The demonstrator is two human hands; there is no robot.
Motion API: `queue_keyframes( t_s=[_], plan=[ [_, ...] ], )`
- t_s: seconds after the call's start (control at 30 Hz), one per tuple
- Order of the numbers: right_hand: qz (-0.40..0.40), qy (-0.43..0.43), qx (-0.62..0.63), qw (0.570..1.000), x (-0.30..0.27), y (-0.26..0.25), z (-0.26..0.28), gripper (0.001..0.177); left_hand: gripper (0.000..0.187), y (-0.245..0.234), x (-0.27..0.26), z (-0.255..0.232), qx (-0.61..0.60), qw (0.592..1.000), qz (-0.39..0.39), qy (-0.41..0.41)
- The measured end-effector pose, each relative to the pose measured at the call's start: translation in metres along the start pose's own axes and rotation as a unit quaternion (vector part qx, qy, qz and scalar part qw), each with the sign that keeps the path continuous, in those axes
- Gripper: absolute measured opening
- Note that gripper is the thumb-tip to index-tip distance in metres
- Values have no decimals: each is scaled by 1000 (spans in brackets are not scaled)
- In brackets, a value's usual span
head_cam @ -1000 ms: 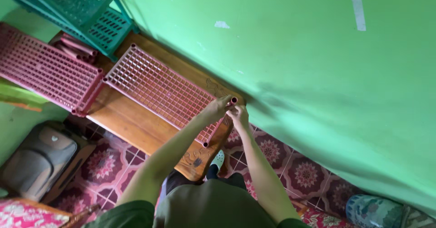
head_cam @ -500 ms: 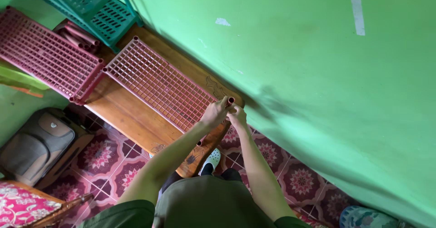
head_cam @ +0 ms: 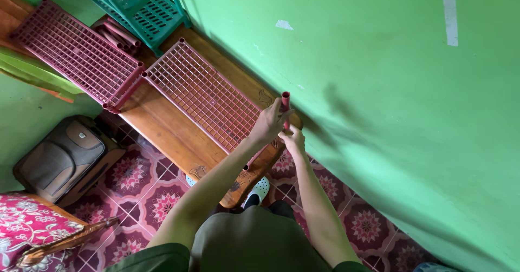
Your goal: The person disassembles a pink plastic shelving unit on a wooden table. They remove curved and straight plastic rods from the shelf frames and place them on the table. The person handles the shelf frames and rods by hand throughout the clip.
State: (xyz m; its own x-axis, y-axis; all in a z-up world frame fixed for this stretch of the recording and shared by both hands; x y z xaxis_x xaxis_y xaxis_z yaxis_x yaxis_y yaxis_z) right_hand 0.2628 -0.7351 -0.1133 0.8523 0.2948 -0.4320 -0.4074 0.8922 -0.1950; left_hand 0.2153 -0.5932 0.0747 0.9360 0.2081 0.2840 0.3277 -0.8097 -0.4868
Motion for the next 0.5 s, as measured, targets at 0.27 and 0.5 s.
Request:
queue_keyframes(
  t_s=[0.27,0.5],
  plan=[
    [-88,-230,-183,952,-59,8,32,48,34,-31,-48,37,40,997,26,-64],
    [-58,-298,-11,953,-102,52,86,60,44,-58,-120,71,36,978,122,-162]
  ],
)
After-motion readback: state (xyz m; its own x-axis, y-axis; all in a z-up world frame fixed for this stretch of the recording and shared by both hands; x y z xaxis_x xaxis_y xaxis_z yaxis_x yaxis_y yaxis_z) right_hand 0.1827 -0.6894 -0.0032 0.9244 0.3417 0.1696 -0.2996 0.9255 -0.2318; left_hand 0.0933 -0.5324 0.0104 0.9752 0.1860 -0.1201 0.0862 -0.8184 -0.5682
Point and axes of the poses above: each hand's wrist, its own x-axis towards the middle knuckle, its own y-axis out of the palm, z = x × y, the point moved 6 cm from there along x, towards the middle knuckle, and after that the axes turned 3 degrees about x, right-handed, at the moved point
